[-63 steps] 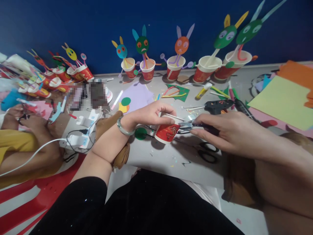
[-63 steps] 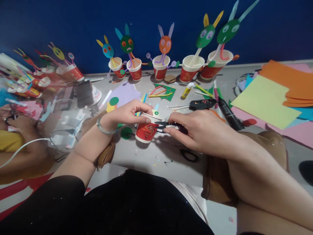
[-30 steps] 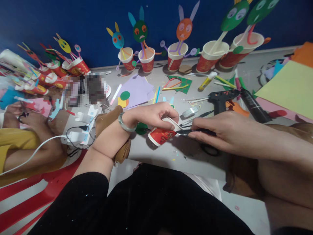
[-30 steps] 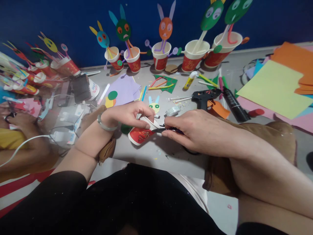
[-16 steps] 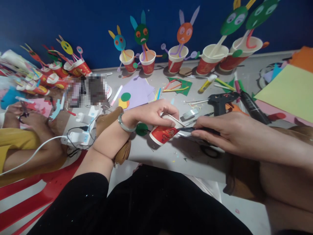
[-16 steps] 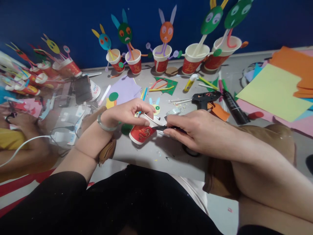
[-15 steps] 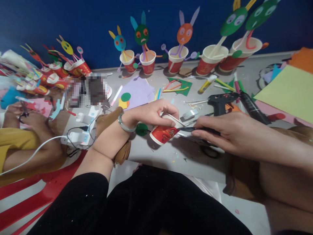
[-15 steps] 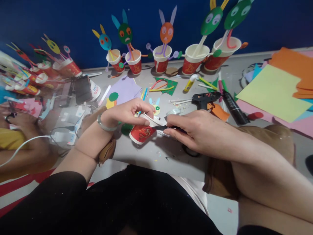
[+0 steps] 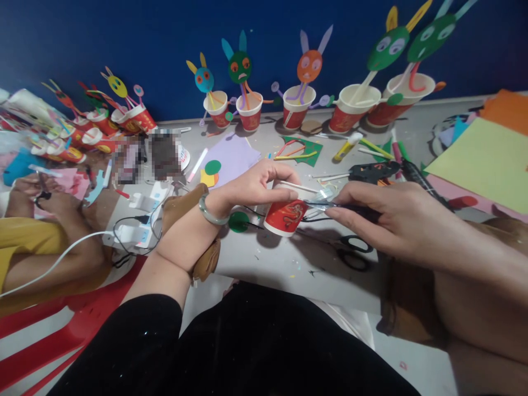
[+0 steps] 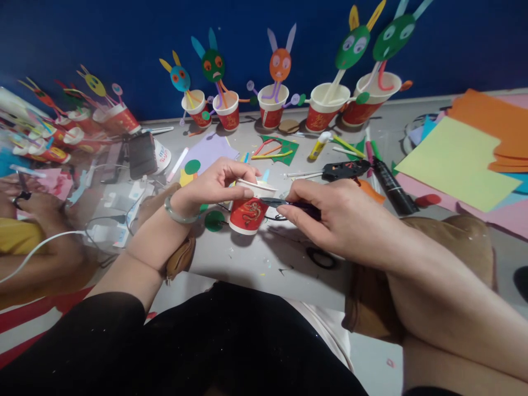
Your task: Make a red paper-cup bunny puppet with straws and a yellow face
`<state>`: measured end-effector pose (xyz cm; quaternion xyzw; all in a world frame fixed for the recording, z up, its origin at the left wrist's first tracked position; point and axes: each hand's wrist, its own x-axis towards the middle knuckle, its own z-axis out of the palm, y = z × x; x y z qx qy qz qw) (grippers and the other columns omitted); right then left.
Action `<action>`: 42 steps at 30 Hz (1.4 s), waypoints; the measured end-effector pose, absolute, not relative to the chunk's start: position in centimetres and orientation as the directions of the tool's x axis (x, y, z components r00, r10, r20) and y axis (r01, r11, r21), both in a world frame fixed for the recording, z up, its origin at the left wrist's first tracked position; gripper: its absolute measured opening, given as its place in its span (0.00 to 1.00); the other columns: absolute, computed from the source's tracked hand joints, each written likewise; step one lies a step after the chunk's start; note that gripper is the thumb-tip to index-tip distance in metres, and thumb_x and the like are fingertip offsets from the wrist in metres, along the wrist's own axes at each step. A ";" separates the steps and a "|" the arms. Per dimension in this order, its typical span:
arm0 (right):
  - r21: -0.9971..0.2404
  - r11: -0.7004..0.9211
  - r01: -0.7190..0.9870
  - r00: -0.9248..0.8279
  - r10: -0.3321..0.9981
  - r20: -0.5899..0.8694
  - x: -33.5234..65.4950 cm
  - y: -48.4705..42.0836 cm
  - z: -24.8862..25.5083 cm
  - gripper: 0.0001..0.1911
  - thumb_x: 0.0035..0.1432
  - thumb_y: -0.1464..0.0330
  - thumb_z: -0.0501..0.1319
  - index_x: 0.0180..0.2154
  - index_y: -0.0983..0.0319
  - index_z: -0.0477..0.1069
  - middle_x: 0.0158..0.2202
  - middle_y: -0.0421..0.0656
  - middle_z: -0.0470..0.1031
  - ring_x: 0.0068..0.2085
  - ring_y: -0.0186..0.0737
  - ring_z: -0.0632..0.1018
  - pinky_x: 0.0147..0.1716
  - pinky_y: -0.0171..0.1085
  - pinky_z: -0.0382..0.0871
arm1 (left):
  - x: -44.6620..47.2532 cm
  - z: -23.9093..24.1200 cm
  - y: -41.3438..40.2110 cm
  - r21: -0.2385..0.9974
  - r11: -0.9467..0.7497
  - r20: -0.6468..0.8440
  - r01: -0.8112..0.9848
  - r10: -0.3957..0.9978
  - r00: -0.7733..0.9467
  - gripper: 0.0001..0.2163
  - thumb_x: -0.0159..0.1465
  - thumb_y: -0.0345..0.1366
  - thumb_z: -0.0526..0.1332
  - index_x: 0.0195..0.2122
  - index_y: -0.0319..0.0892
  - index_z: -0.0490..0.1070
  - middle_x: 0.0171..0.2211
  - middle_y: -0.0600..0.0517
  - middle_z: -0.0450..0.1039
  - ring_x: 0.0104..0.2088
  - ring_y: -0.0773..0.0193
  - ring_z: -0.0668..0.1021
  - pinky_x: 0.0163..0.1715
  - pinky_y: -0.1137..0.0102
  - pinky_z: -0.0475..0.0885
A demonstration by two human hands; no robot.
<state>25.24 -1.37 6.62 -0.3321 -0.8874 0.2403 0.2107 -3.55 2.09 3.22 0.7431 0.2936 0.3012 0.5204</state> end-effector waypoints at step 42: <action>-0.581 0.651 0.488 -0.553 0.746 0.372 24.2 -1.9 6.4 0.12 0.76 0.59 0.63 0.38 0.57 0.74 0.22 0.34 0.70 0.21 0.32 0.67 0.25 0.36 0.60 | -2.9 2.7 1.8 0.942 -0.334 0.293 -0.026 0.785 0.545 0.28 0.66 0.65 0.74 0.36 0.42 0.76 0.37 0.50 0.78 0.41 0.63 0.80 0.45 0.66 0.75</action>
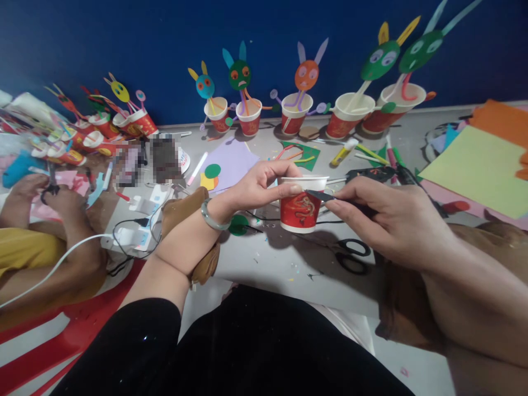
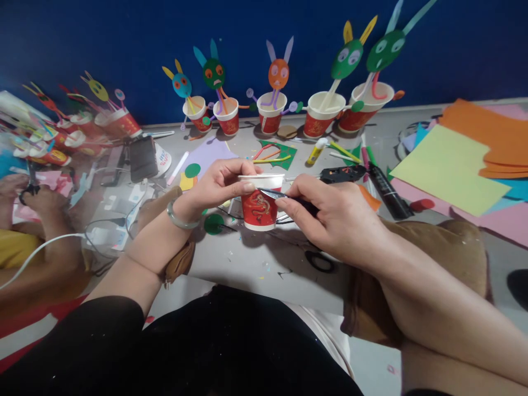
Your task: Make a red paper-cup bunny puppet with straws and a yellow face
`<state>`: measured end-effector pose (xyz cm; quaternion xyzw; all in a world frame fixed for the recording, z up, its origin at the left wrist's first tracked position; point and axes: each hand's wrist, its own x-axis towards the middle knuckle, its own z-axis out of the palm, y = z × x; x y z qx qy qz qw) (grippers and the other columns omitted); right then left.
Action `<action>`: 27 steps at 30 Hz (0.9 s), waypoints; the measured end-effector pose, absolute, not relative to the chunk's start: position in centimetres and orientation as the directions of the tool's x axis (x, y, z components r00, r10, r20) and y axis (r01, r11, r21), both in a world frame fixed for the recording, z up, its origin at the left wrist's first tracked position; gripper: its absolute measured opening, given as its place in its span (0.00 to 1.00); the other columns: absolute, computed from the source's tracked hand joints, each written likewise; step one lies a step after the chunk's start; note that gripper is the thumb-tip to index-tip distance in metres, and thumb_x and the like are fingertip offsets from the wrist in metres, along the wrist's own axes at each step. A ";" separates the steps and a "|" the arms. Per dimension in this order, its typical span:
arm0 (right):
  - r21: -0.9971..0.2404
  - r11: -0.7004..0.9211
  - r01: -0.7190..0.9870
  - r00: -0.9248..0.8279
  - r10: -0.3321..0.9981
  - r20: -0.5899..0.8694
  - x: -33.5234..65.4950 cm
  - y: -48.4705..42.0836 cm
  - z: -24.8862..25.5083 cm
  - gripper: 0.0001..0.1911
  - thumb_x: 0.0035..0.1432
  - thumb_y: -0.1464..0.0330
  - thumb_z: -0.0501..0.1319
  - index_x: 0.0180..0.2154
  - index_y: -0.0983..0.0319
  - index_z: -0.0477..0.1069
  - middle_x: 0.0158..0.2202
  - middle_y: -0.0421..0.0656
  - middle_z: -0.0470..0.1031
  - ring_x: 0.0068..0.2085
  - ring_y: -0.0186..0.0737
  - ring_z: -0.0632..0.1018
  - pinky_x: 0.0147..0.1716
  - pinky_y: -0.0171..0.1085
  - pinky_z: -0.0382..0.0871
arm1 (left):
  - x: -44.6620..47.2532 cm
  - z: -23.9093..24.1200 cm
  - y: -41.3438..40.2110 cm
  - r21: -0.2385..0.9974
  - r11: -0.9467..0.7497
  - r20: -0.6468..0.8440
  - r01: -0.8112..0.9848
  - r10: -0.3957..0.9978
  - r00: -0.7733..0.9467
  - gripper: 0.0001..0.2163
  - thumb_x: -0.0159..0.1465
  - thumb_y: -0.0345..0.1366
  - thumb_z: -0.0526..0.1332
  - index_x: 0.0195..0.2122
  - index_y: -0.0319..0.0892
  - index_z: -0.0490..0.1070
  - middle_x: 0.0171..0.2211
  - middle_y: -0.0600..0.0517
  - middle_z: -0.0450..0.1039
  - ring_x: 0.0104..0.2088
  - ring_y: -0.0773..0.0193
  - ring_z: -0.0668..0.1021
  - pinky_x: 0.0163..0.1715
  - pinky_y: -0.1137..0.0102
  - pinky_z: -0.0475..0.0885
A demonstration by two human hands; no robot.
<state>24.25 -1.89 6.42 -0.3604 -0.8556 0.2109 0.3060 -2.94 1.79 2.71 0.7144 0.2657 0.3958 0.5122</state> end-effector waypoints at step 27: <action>0.190 0.778 0.599 -0.600 0.278 0.750 24.1 -1.1 5.4 0.10 0.80 0.62 0.62 0.43 0.59 0.71 0.23 0.34 0.74 0.21 0.34 0.74 0.20 0.37 0.59 | -2.4 4.0 1.1 0.977 -0.176 0.213 -0.121 0.840 0.498 0.25 0.60 0.60 0.81 0.33 0.41 0.80 0.35 0.52 0.80 0.34 0.67 0.79 0.40 0.68 0.76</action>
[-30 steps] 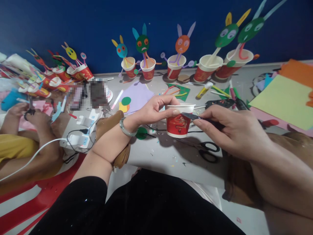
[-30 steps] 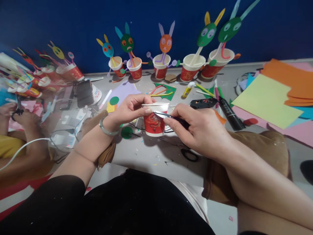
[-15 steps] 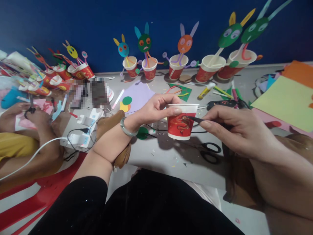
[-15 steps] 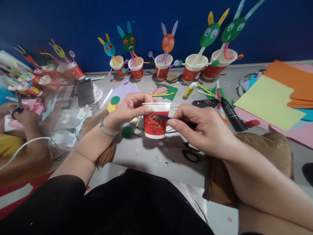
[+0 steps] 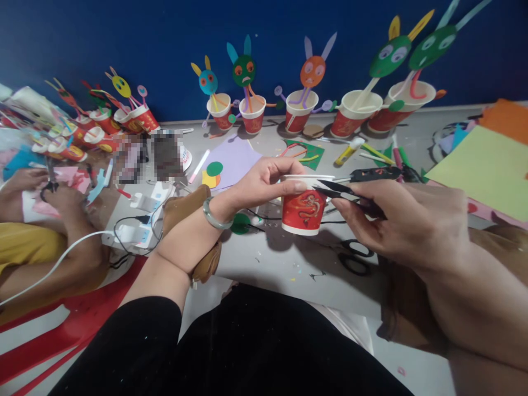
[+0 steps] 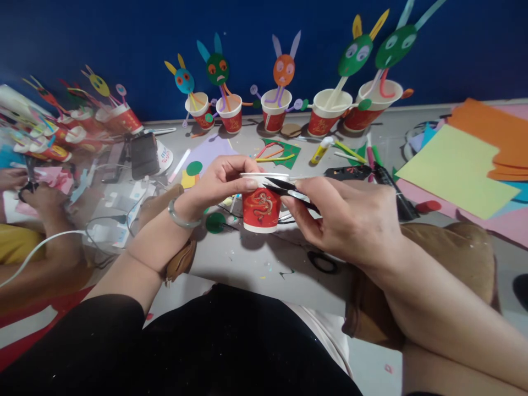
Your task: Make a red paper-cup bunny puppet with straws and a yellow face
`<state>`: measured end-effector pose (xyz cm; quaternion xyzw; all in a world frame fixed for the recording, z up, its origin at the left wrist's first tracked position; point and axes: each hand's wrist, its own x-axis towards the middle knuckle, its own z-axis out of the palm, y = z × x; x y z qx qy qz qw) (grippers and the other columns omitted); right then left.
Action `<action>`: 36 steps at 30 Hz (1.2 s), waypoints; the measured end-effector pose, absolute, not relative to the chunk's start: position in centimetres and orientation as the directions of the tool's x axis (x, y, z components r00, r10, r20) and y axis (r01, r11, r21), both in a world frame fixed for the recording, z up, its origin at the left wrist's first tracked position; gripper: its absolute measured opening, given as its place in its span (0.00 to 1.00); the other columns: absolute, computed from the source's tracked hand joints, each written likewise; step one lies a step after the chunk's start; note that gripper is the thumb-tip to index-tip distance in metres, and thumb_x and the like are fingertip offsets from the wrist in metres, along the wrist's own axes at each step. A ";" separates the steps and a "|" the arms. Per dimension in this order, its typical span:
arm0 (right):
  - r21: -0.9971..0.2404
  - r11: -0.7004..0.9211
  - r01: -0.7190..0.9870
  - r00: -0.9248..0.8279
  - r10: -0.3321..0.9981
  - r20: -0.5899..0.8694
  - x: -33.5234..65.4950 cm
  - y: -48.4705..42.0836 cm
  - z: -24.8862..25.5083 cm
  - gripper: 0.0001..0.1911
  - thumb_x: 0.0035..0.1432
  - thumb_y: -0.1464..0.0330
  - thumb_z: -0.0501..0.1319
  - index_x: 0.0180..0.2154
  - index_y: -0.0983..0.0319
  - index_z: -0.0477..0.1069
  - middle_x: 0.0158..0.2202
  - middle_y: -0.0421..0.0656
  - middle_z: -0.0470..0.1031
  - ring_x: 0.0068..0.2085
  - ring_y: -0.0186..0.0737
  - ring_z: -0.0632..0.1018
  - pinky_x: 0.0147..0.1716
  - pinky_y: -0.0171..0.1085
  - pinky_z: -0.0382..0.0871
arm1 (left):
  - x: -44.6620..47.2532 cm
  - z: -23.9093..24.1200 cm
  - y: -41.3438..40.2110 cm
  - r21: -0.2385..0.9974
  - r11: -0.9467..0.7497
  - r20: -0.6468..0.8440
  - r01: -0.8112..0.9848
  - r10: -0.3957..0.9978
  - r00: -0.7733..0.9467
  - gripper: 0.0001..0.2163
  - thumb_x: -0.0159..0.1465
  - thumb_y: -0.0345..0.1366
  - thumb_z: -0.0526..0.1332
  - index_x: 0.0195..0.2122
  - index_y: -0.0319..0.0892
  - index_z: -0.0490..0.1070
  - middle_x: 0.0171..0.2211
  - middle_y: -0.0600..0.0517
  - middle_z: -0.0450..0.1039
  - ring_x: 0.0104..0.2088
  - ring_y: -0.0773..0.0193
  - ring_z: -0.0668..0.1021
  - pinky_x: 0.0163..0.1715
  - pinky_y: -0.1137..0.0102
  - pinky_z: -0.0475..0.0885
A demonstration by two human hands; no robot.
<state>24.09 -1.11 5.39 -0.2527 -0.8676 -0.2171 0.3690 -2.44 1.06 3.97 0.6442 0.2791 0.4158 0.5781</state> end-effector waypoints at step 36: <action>0.228 0.793 0.565 -0.623 0.229 0.748 24.0 -1.2 5.4 0.09 0.82 0.64 0.60 0.45 0.61 0.73 0.27 0.40 0.81 0.22 0.36 0.75 0.22 0.38 0.59 | -2.4 4.3 1.2 0.983 -0.131 0.178 -0.129 0.855 0.488 0.30 0.55 0.65 0.81 0.30 0.43 0.76 0.30 0.53 0.75 0.34 0.65 0.77 0.39 0.67 0.75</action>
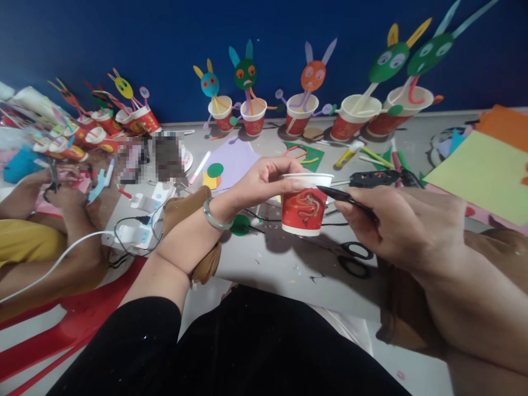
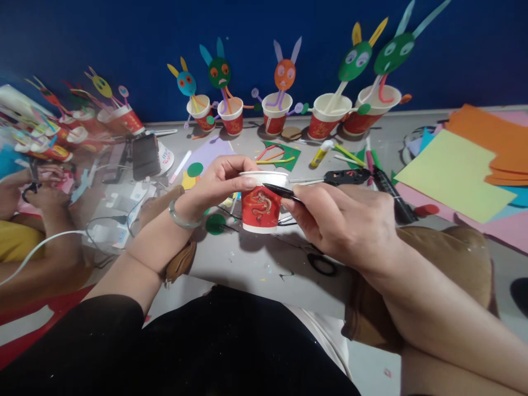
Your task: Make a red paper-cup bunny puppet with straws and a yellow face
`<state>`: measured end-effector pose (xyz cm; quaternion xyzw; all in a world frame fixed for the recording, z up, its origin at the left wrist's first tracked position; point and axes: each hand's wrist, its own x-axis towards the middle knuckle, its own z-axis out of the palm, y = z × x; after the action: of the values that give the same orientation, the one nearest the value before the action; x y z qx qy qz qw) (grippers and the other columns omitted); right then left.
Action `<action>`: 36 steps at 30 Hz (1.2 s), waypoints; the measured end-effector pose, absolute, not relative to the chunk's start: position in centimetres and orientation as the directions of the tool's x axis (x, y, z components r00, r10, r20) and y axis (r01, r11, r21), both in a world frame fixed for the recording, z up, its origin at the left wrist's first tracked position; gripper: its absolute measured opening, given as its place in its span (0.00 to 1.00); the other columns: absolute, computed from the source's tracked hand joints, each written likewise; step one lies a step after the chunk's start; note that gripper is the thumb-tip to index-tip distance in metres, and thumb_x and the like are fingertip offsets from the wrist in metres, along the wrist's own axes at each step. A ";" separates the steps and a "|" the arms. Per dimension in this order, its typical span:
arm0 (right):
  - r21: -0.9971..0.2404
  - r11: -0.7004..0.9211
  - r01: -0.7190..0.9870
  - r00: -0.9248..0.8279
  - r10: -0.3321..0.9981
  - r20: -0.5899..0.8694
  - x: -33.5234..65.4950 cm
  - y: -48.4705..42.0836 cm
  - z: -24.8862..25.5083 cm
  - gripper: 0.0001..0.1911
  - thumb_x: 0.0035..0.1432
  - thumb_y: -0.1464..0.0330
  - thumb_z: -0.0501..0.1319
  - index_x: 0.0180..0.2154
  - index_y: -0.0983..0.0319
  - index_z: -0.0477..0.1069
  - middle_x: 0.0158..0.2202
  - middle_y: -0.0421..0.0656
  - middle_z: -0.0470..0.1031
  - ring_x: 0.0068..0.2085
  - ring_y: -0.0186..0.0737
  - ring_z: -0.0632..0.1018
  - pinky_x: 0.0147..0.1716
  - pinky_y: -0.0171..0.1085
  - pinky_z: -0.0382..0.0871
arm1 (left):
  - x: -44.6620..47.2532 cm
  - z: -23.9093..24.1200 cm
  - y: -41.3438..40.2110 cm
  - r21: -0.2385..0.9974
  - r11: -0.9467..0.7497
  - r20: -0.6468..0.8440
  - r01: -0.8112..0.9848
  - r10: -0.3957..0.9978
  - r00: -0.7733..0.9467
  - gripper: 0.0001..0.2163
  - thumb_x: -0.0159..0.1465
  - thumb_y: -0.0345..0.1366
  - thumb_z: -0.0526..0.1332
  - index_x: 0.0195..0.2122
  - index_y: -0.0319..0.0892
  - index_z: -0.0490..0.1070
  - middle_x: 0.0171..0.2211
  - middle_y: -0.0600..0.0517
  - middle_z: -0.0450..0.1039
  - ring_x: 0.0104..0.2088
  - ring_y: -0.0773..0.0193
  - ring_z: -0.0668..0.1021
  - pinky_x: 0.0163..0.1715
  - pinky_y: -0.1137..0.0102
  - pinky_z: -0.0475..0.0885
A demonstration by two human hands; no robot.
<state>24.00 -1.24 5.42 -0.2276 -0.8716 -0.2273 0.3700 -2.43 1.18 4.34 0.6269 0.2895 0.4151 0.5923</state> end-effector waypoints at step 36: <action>-0.175 0.653 0.737 -0.444 0.662 0.603 23.6 -1.3 4.0 0.20 0.77 0.53 0.56 0.38 0.59 0.76 0.18 0.37 0.71 0.17 0.37 0.68 0.20 0.35 0.56 | 0.9 1.2 -0.4 0.965 -0.020 0.096 -0.263 0.955 0.280 0.27 0.64 0.65 0.76 0.37 0.44 0.76 0.33 0.53 0.79 0.37 0.63 0.81 0.45 0.64 0.78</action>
<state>23.56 -1.28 4.03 -0.4127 -0.8478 -0.0568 0.3282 0.92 -0.44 1.18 0.5135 0.3370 0.4965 0.6134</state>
